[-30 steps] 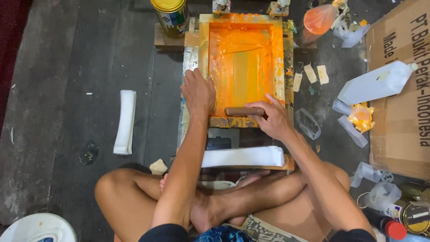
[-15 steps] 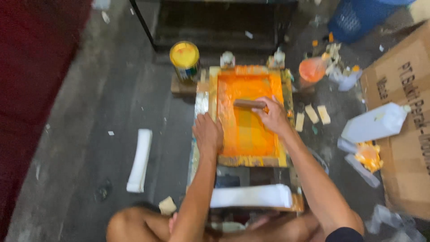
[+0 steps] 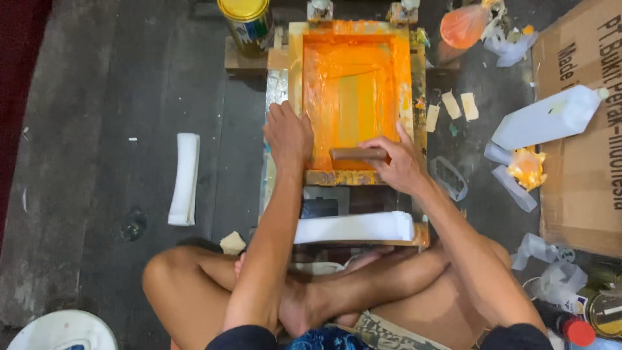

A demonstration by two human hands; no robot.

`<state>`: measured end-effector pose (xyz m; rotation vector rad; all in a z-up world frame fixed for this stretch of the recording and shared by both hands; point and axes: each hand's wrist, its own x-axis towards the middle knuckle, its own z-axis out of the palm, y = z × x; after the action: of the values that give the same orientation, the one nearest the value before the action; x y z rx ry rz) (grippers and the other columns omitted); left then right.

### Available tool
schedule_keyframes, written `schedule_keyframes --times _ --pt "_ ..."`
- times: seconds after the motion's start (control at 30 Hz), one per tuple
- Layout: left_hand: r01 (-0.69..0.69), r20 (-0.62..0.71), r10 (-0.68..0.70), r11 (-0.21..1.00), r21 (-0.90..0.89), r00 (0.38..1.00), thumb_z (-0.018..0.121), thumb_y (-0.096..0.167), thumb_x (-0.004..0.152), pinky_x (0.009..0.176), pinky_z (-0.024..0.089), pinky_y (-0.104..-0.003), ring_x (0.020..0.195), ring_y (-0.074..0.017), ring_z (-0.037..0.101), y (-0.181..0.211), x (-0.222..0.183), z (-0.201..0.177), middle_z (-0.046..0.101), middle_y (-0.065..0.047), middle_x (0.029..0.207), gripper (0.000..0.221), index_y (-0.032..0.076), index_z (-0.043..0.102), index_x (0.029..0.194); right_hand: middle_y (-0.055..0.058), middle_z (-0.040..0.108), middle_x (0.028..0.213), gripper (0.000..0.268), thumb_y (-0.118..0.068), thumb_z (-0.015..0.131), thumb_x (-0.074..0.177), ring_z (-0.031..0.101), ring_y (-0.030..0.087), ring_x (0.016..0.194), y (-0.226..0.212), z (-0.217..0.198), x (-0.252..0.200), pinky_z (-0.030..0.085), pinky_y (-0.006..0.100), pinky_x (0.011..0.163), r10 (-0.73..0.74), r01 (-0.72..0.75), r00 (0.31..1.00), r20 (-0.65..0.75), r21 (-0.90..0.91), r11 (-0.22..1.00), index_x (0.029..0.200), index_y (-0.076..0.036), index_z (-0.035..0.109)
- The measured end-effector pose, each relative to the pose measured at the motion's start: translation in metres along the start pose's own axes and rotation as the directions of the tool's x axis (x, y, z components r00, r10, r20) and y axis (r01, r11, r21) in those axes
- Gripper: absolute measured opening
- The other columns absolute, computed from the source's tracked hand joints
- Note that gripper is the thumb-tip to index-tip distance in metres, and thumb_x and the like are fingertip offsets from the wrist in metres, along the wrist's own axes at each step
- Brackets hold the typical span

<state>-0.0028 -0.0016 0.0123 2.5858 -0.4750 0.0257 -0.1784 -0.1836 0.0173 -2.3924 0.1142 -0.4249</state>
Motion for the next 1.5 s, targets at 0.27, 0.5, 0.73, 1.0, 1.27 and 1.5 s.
schedule_keyframes --times 0.27,0.5,0.73,1.0,1.27,1.5 --pt "0.002 -0.025 -0.002 1.000 0.011 1.000 0.059 0.035 0.097 0.083 0.046 -0.051 0.107 -0.0372 0.057 -0.008 0.001 0.018 0.053 -0.015 0.114 0.049 0.000 0.053 0.131 -0.002 0.078 0.094 0.018 -0.021 0.079 0.091 0.074 0.025 0.096 -0.004 -0.001 -0.021 0.020 0.055 0.125 -0.031 0.033 0.999 -0.024 0.062 0.998 0.109 -0.022 0.075" --pt "0.028 0.059 -0.028 1.000 -0.008 0.998 0.053 0.034 0.102 0.086 0.044 -0.046 0.106 -0.0338 0.057 0.000 0.000 0.000 0.054 -0.014 0.114 0.043 0.001 0.054 0.129 0.002 0.079 0.099 0.020 -0.028 0.077 0.091 0.074 0.028 0.100 0.016 -0.006 -0.008 0.028 0.057 0.122 0.045 -0.055 0.989 0.140 0.073 0.996 0.110 -0.020 0.076" --pt "0.047 0.109 -0.049 0.999 0.015 0.993 0.049 0.037 0.103 0.090 0.045 -0.048 0.111 -0.0351 0.057 0.003 0.002 -0.007 0.055 -0.015 0.116 0.045 0.002 0.054 0.130 0.003 0.076 0.112 0.025 -0.022 0.075 0.096 0.069 0.030 0.113 0.050 -0.002 0.099 0.024 0.056 0.124 0.053 -0.054 0.998 -0.027 -0.039 0.998 0.120 -0.018 0.073" --pt "0.024 0.042 -0.025 0.999 0.025 0.999 0.049 0.040 0.102 0.087 0.045 -0.049 0.104 -0.0347 0.058 -0.005 0.002 0.010 0.055 -0.013 0.109 0.042 0.003 0.057 0.121 0.010 0.076 0.095 0.021 -0.024 0.076 0.094 0.072 0.035 0.100 0.031 -0.006 0.075 0.023 0.058 0.125 0.040 -0.037 0.999 0.029 -0.096 0.995 0.113 -0.017 0.072" --pt "0.018 0.005 -0.018 1.000 0.015 1.000 0.054 0.035 0.101 0.084 0.044 -0.047 0.105 -0.0350 0.056 -0.004 0.000 0.010 0.052 -0.014 0.112 0.042 0.002 0.053 0.126 -0.001 0.077 0.097 0.019 -0.024 0.079 0.091 0.073 0.025 0.100 0.001 0.001 -0.015 0.020 0.051 0.126 0.000 0.002 0.999 0.049 -0.040 0.999 0.109 -0.021 0.073" --pt "0.017 0.013 -0.017 1.000 0.007 1.000 0.054 0.035 0.102 0.082 0.042 -0.044 0.105 -0.0326 0.054 -0.004 -0.001 0.007 0.050 -0.013 0.113 0.045 0.001 0.050 0.132 0.002 0.078 0.090 0.019 -0.027 0.078 0.092 0.075 0.028 0.095 -0.005 -0.006 -0.015 0.030 0.053 0.122 -0.042 0.042 0.997 0.071 -0.003 0.999 0.108 -0.019 0.073"
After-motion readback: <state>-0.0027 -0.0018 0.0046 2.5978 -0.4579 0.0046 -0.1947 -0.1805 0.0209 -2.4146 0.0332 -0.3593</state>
